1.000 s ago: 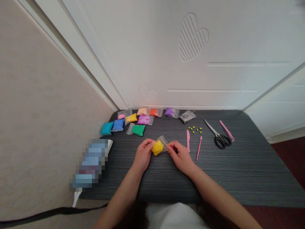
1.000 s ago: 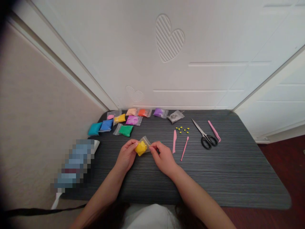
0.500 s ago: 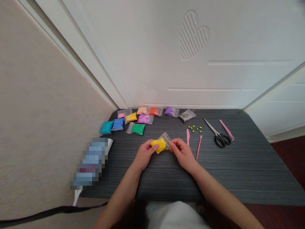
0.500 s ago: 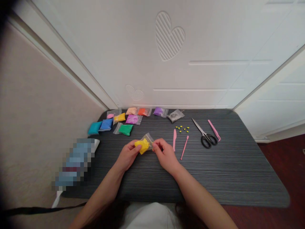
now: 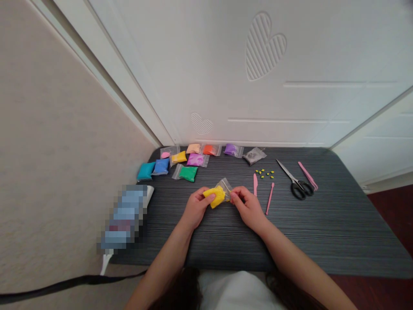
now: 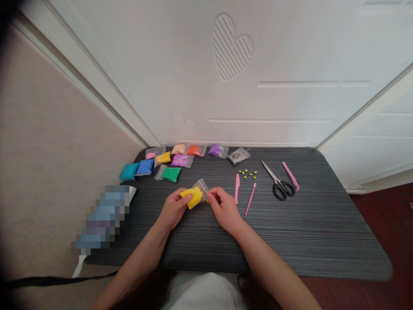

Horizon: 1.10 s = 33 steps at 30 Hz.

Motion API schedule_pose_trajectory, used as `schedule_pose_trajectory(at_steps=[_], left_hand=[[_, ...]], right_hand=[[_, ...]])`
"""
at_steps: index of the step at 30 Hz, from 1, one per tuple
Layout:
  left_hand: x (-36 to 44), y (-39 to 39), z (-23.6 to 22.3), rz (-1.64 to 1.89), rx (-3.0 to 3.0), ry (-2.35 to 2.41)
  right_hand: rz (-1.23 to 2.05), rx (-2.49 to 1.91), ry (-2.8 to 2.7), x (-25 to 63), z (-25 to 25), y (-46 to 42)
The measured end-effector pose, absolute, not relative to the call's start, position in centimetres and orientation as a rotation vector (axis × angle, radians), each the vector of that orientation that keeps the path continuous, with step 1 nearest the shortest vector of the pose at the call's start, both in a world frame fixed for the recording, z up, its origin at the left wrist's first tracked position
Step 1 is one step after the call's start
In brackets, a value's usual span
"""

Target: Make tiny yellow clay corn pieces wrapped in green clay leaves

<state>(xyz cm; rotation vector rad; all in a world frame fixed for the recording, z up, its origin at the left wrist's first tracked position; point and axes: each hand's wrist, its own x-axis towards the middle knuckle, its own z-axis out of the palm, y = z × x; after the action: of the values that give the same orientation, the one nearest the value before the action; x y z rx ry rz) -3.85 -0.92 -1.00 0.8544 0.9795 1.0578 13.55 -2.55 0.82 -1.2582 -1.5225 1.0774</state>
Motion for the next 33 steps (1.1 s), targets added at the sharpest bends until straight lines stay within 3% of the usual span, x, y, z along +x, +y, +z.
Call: schedule_pose_trajectory(at_steps=[19, 33], left_hand=[[-4.0, -1.0, -0.8, 0.951, 1.062, 1.119], [-4.0, 0.9, -1.3, 1.570, 0.560, 1.040]], right_hand=[[1.046, -1.263, -1.616, 13.7, 1.0, -2.7], [0.433, -1.488, -2.147, 13.8, -0.3, -2.4]])
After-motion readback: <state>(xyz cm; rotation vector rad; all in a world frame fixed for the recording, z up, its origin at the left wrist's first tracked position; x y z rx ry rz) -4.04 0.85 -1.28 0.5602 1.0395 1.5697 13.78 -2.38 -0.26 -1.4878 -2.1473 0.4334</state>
